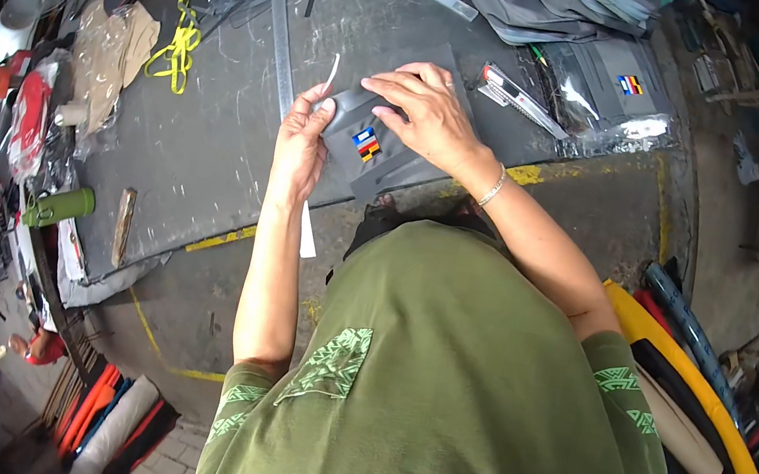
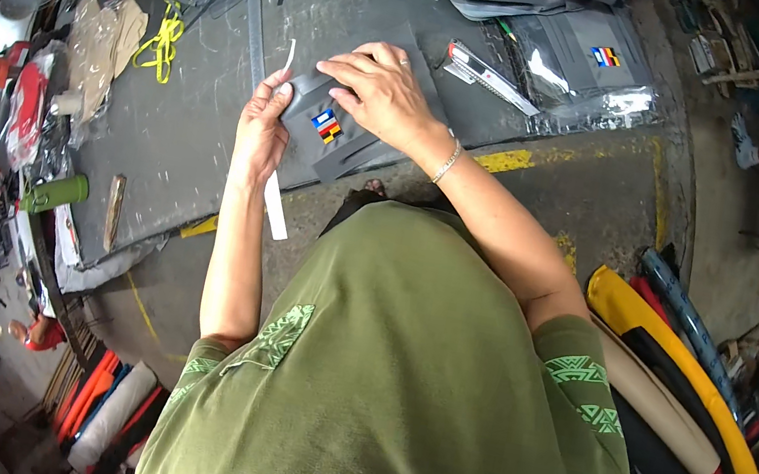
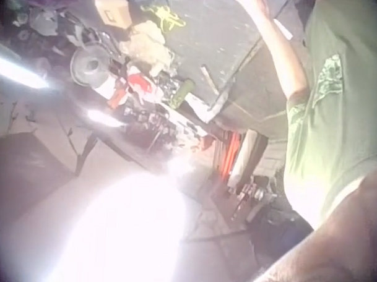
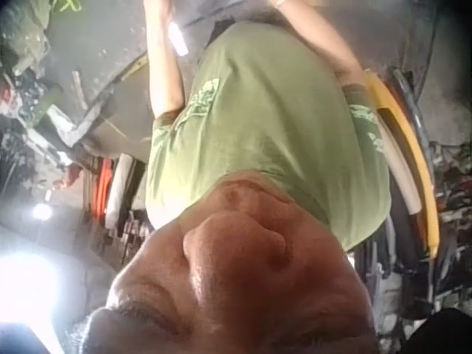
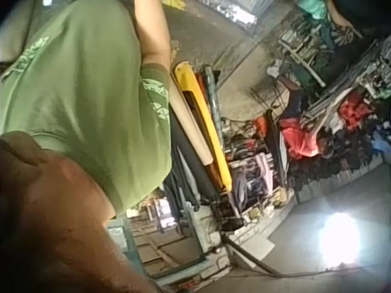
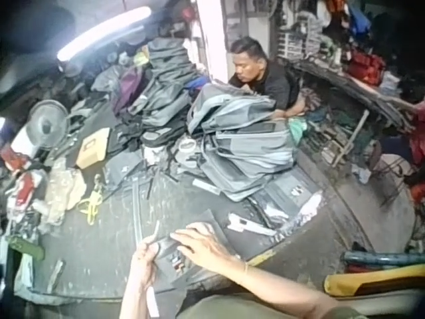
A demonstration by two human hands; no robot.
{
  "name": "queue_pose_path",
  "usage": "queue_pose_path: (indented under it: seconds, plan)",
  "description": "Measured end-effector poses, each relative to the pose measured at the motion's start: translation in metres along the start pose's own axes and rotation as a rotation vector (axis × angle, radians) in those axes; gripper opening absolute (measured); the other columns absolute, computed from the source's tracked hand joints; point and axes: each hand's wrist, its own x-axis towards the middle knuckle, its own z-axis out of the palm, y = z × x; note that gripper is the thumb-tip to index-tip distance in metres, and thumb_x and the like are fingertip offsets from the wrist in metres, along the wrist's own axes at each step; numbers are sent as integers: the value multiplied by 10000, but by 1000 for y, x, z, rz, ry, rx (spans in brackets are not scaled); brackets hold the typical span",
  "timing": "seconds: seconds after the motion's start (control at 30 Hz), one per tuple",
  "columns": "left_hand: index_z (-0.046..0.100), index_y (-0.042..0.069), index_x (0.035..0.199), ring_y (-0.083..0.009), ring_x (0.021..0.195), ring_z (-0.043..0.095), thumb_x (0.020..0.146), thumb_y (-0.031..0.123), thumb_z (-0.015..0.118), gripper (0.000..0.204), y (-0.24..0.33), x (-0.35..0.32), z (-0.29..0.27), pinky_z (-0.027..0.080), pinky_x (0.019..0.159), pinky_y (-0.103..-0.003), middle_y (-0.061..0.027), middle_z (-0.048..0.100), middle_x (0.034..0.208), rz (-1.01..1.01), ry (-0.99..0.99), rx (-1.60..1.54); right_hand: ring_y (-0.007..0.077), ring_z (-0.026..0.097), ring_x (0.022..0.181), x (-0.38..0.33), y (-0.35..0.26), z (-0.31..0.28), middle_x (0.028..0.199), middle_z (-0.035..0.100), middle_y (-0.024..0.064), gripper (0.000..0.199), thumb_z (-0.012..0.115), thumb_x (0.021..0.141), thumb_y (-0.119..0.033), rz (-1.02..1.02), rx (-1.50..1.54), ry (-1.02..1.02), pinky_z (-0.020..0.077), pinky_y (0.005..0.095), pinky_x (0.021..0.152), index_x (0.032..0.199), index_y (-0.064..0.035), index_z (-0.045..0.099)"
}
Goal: Cutting pieces of grey fabric using a metal ruler and a utility knife on a workbench.
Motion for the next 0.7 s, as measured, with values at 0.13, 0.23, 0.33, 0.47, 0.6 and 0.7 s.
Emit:
queue_pose_path:
  seconds: [0.13, 0.23, 0.33, 0.47, 0.6, 0.7]
  plan:
    - [522, 44, 1389, -138, 1078, 660, 1037, 83, 609, 365, 16, -11, 12, 546, 942, -298, -81, 678, 1205, -66, -9, -17, 223, 614, 1024, 8, 9, -5, 1031, 725, 7, 265, 791, 859, -193, -132, 73, -8, 450, 383, 955, 1115, -129, 768]
    - [523, 38, 1384, -130, 1037, 669, 1041, 94, 609, 358, 21, -12, 15, 542, 921, -288, -92, 698, 1167, -43, 2, 68, 234, 621, 940, 11, 10, -9, 968, 709, 26, 192, 784, 873, -175, -167, 128, -75, 468, 361, 888, 1047, -98, 761]
    - [515, 11, 1388, -103, 911, 657, 1051, 140, 609, 373, 18, -6, 16, 515, 828, -260, -79, 739, 997, 138, 14, 503, 264, 616, 876, 14, 1, -9, 905, 693, 68, 141, 768, 890, -106, -127, 234, 28, 510, 380, 802, 1013, -40, 744]
    - [557, 82, 1355, -170, 589, 565, 1042, 194, 610, 336, 20, -8, 42, 455, 583, -355, -112, 592, 656, 415, 177, 1000, 263, 655, 895, 8, -8, 3, 937, 719, 91, 167, 767, 870, -32, -21, 228, 223, 534, 369, 793, 1036, -25, 753]
    - [557, 65, 1333, -242, 536, 567, 1048, 197, 598, 317, 24, -6, 41, 452, 564, -391, -120, 549, 607, 441, 152, 988, 262, 660, 856, 3, -19, 10, 946, 719, 89, 182, 764, 869, -27, 44, 201, 265, 545, 360, 757, 1049, -38, 752]
    - [547, 59, 1328, -358, 634, 664, 1054, 182, 577, 302, 27, -1, 41, 501, 612, -451, -178, 637, 685, 430, 141, 1064, 251, 665, 860, -2, -20, 19, 941, 714, 70, 179, 778, 864, -75, 59, 92, 277, 536, 372, 758, 1042, -73, 759]
